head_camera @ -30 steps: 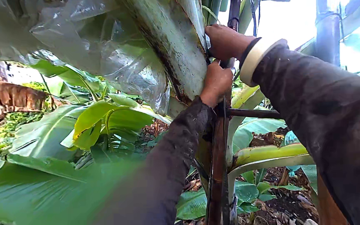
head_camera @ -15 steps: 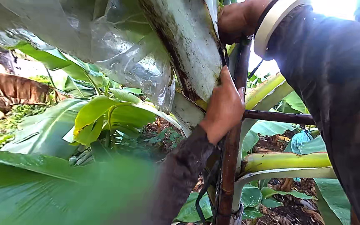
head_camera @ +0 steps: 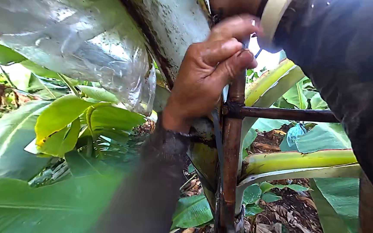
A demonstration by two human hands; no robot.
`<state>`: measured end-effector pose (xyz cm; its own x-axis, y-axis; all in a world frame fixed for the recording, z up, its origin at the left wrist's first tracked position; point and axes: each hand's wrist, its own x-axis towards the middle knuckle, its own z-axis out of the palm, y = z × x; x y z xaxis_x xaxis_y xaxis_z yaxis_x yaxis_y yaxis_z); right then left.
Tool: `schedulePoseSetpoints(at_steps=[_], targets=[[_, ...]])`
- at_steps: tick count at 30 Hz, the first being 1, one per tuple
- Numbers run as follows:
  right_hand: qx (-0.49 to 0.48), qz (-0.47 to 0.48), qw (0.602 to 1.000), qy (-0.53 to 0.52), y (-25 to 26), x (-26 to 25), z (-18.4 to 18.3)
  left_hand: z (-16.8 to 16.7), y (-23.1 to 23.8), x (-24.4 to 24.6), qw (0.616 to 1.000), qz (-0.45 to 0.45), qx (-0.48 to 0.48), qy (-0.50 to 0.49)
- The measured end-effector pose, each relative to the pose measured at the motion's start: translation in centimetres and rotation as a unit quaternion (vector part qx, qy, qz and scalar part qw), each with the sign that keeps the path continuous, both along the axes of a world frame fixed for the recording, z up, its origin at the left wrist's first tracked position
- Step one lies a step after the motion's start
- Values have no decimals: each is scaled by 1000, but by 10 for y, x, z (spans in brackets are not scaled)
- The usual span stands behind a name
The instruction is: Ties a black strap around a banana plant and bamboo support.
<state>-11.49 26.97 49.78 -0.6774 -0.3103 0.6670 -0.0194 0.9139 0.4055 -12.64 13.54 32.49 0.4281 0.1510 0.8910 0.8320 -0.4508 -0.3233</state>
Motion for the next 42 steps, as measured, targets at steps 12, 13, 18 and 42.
schedulePoseSetpoints(at_steps=[12,13,18,42], targets=[[141,-131,981,-37,4,31,-44,-177,-30,36,946,-256,-20,-199],[126,-122,984,-37,4,30,-47,-177,-34,36,954,-232,-21,-191],[128,-49,989,-54,11,45,-65,-257,-22,-2,955,-144,14,-260],[-306,291,874,241,17,120,-356,-235,-89,-171,875,113,-185,-432]])
